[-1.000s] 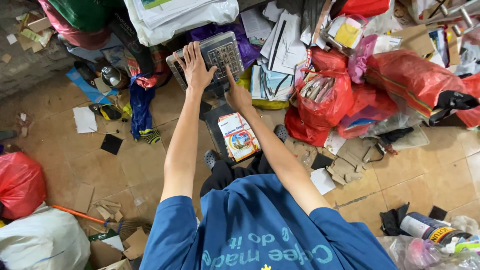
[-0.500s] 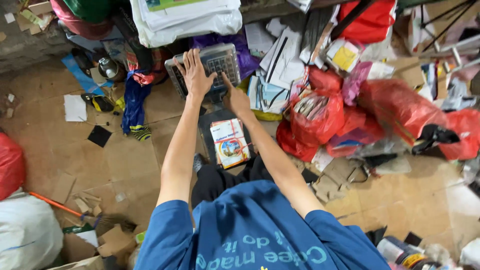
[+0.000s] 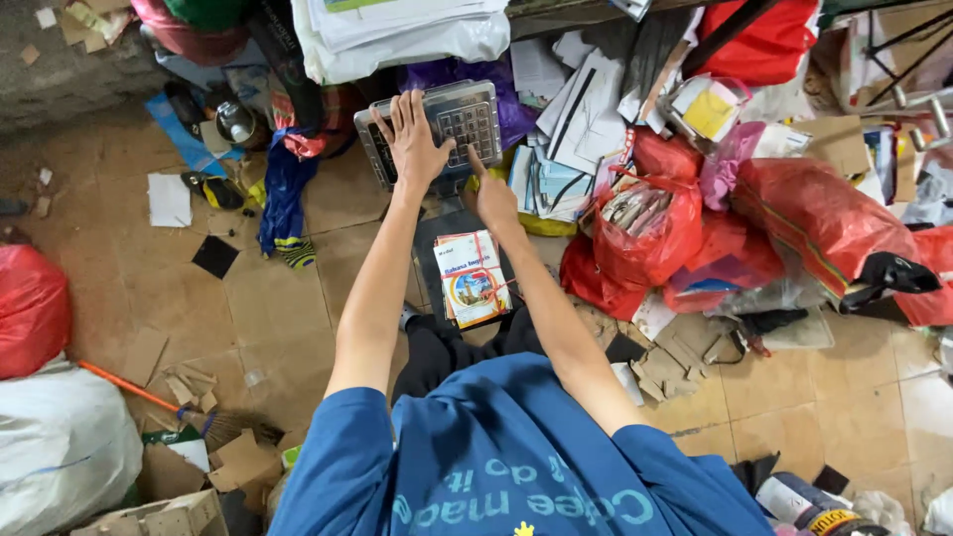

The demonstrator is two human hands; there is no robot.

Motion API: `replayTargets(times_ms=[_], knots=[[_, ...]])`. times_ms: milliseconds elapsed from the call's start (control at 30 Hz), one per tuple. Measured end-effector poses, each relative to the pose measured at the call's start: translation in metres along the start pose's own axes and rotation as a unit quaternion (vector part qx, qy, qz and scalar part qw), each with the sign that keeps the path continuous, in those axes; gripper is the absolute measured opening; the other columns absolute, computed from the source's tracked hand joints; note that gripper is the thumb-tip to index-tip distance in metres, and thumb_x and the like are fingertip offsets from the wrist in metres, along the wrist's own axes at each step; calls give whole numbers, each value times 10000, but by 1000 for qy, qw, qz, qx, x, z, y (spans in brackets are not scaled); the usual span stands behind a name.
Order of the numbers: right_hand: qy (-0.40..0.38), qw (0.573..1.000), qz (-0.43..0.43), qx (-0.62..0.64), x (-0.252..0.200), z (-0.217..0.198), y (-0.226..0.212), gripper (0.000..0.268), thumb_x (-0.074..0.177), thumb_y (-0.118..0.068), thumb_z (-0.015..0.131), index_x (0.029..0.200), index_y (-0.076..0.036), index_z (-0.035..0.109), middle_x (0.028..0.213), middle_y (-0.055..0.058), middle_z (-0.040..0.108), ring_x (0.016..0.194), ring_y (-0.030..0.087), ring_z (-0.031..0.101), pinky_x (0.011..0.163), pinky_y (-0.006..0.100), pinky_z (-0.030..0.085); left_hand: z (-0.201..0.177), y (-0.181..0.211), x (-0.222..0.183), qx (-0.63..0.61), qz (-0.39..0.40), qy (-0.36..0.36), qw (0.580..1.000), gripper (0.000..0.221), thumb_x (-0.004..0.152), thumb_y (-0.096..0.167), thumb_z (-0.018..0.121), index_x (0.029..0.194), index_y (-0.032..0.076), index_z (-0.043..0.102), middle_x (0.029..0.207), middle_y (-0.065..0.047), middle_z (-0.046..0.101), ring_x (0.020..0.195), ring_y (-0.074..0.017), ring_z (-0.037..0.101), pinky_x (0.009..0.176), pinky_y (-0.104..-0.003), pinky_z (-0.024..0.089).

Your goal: Records inventory in a notebook, sorts through stacks of books, and enters data into an electronic weighing scale.

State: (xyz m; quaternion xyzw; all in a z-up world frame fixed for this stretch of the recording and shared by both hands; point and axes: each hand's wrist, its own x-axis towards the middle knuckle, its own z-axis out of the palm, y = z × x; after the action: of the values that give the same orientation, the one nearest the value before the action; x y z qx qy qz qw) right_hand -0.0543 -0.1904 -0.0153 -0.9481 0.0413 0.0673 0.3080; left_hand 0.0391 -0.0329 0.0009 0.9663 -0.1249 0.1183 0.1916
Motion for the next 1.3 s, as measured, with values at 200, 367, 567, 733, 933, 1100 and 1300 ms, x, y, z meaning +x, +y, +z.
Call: replayTargets(times_ms=[200,367,567,733,933,1100,1300], knots=[[-29,999,18,6,-5,8,10,1018,778,-200,712,1628,-400,189,911,256,730,859,447,708,767,553,558,-5,7,1,4,-43,-23,999,1097,714,452,917,1527,46,302,1512,-149,367,1480,-396,261,1222,-673,-6],[-12,1000,27,3,17,-26,-20,988,872,-194,691,1655,-412,128,967,258,747,885,461,700,766,571,544,-28,8,5,-8,-30,-69,997,1253,580,475,955,1532,31,271,1539,-155,339,1492,-384,237,1222,-661,-11],[-48,996,6,-70,41,-22,-14,995,906,-135,672,1668,-340,65,1064,280,703,838,458,706,685,561,562,-10,-7,3,-15,-15,-59,998,1190,636,473,941,1527,36,284,1529,-165,341,1490,-398,232,1215,-660,-31],[-26,999,-3,-46,22,-21,-13,994,866,-190,734,1621,-358,109,1014,255,735,886,452,696,728,546,556,17,-13,-1,9,-20,-15,1000,1128,691,442,924,1537,24,305,1537,-165,366,1490,-387,257,1223,-670,-25],[-65,996,26,-60,20,-16,-20,947,934,-149,660,1662,-377,98,1025,263,734,888,451,707,726,540,556,-2,1,-2,30,-26,1,999,1052,728,407,869,1533,6,325,1544,-177,378,1497,-372,256,1237,-660,-5],[-82,996,4,-41,23,-18,-22,972,895,-150,680,1642,-382,103,1047,276,717,882,456,698,713,542,541,-17,4,-2,3,-27,-39,999,1052,666,402,844,1497,1,338,1512,-185,382,1466,-374,260,1203,-648,-10],[-14,1000,-20,-10,12,-6,5,925,865,-130,677,1624,-382,211,1023,264,716,886,462,685,699,557,526,22,-5,2,-4,-16,72,997,783,912,423,788,1468,17,415,1469,-174,447,1444,-387,325,1228,-662,11]])
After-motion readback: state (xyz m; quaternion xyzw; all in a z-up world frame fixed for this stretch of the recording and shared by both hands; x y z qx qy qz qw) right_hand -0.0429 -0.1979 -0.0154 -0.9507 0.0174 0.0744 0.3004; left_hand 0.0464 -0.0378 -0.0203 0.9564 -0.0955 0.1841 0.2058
